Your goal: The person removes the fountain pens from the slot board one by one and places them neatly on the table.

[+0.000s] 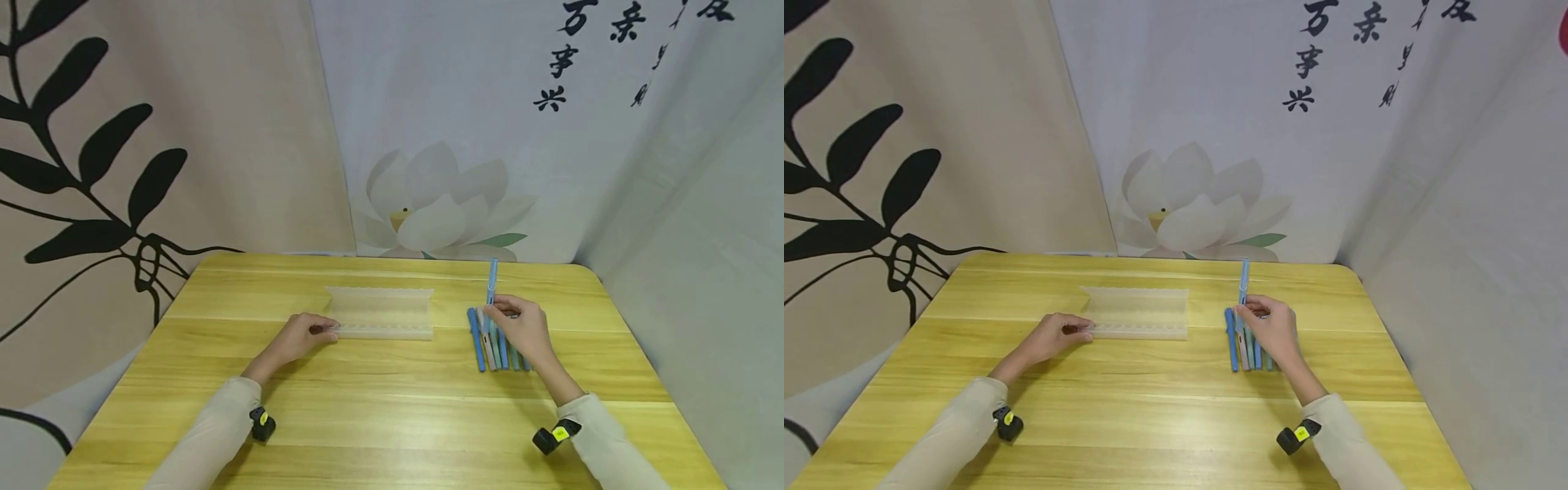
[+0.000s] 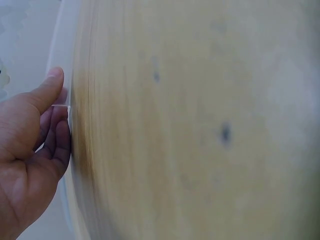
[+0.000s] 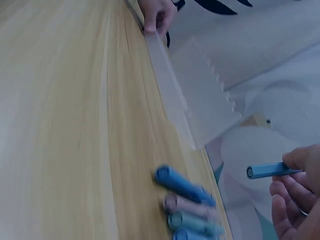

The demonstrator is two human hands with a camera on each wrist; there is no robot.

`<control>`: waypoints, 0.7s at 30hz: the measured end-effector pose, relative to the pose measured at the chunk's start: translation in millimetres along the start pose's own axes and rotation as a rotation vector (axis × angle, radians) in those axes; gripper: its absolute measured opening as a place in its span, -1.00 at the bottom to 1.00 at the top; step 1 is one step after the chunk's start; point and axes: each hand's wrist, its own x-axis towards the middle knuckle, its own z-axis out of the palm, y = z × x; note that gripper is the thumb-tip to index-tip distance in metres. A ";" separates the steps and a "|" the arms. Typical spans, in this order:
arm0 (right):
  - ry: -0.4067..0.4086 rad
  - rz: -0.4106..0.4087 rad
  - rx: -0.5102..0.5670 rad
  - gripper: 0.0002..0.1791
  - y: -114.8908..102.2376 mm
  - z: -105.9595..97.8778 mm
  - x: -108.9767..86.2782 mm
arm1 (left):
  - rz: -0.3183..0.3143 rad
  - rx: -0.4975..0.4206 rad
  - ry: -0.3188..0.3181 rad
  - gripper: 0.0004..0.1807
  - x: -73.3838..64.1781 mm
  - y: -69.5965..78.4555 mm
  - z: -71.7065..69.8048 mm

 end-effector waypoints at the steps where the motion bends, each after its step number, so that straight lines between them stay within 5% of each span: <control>1: 0.007 0.005 -0.001 -0.55 3.0 -3.5 -1.2 | 0.000 0.002 0.002 -0.64 -0.1 -0.1 0.0; 21: 0.084 0.182 -0.092 -0.49 50.2 -59.9 -20.4 | 0.010 -0.005 -0.010 -0.65 1.0 -1.2 -0.2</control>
